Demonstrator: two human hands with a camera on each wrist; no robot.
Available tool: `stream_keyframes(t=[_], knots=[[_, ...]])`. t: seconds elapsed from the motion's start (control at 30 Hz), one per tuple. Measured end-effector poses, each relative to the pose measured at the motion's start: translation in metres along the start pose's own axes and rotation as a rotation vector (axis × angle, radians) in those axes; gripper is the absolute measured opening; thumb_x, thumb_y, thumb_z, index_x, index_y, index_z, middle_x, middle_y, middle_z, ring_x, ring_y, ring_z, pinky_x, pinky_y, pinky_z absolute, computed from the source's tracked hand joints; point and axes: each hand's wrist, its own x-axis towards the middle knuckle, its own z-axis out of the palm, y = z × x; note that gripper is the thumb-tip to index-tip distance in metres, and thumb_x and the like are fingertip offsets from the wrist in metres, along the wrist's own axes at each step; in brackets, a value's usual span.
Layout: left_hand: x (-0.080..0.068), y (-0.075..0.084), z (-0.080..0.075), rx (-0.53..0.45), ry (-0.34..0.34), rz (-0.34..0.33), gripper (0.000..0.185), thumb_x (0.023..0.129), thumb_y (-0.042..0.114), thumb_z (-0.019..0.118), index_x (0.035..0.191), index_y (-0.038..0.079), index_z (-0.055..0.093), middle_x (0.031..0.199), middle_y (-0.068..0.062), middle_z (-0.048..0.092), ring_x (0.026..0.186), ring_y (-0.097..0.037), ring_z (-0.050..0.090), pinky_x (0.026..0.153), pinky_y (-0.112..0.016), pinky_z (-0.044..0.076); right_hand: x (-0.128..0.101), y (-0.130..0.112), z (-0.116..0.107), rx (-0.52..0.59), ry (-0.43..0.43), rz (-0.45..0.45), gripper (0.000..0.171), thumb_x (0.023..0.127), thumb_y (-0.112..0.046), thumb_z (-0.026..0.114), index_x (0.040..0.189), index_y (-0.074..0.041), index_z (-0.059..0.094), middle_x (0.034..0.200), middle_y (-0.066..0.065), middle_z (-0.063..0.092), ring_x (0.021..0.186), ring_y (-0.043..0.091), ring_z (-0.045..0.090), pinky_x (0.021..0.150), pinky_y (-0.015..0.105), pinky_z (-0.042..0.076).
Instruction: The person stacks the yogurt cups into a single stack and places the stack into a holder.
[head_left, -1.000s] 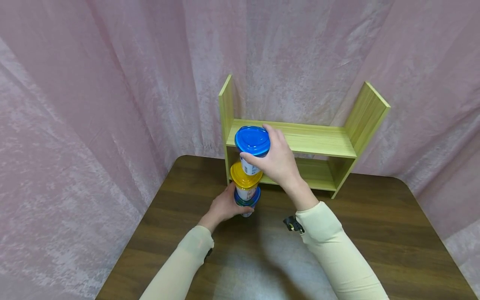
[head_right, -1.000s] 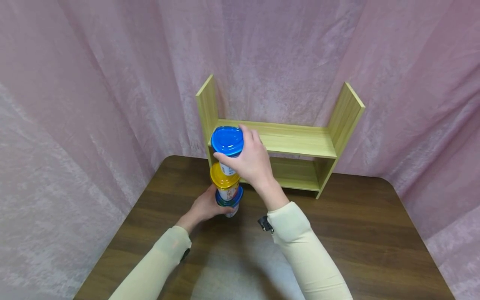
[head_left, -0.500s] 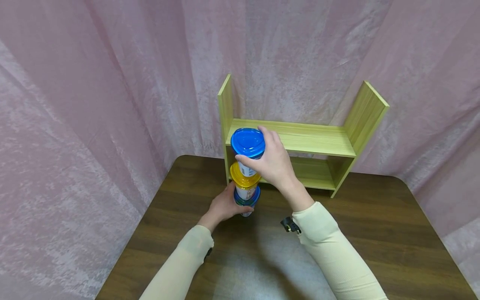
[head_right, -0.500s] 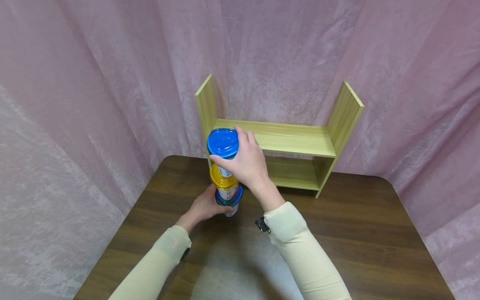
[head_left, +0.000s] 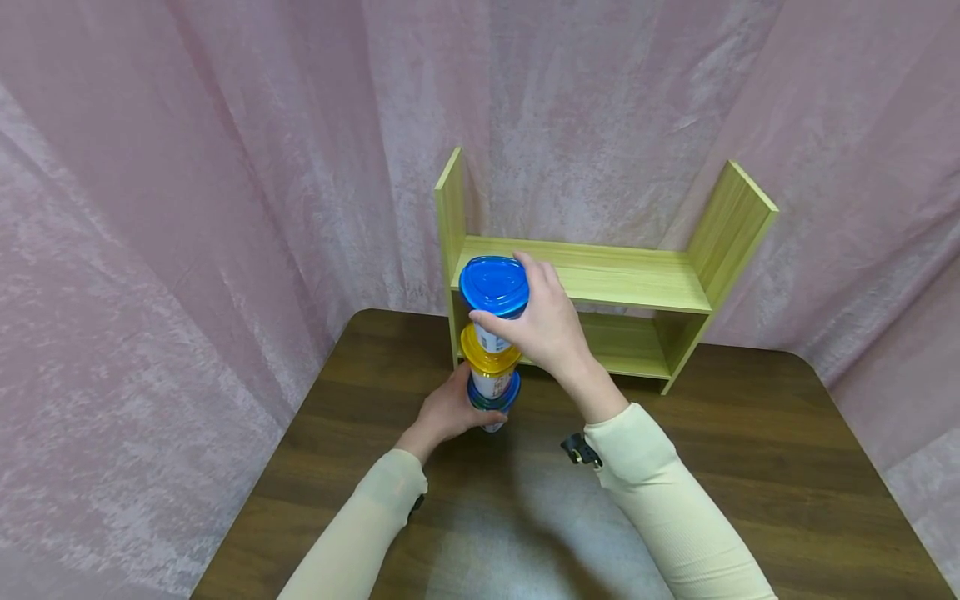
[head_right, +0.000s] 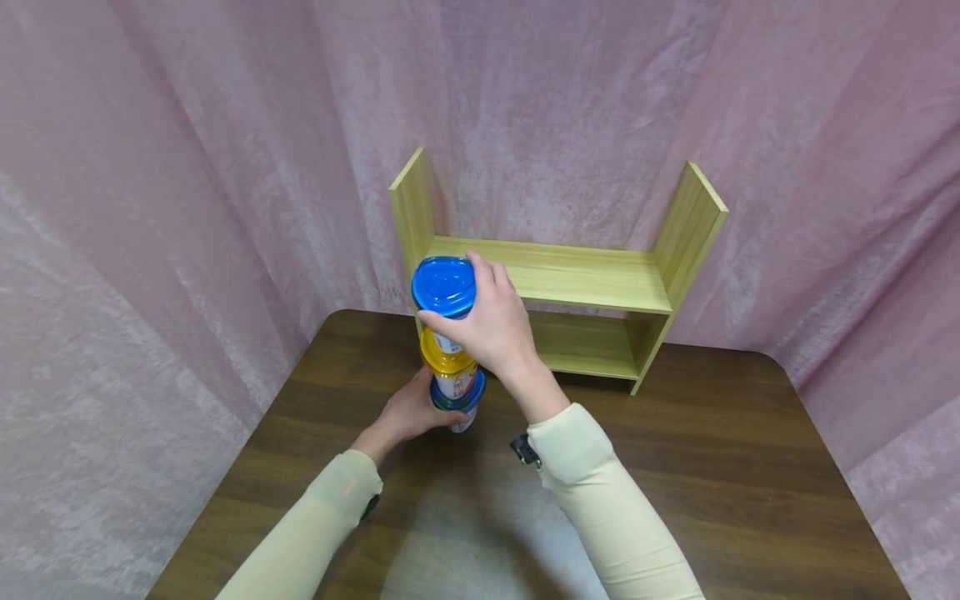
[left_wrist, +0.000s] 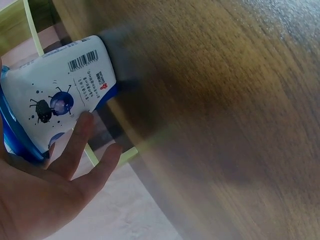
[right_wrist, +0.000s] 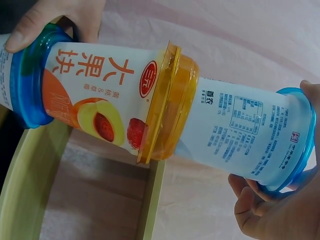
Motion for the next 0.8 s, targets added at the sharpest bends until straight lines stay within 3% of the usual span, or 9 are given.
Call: stream_keyframes(t=[0.8], knots=[[-0.0017, 0.0013, -0.0012, -0.009, 0.007, 0.001, 0.101, 0.073, 0.054, 0.087, 0.151, 0.025, 0.030, 0.144, -0.003, 0.051, 0.129, -0.027, 0.054, 0.107, -0.054, 0.044, -0.0008, 0.0023, 0.0033, 0.039, -0.084, 0.059, 0.099, 0.081, -0.055, 0.079, 0.158, -0.017, 0.028, 0.147, 0.012, 0.042, 0.124, 0.032, 0.053, 0.093, 0.054, 0.053]])
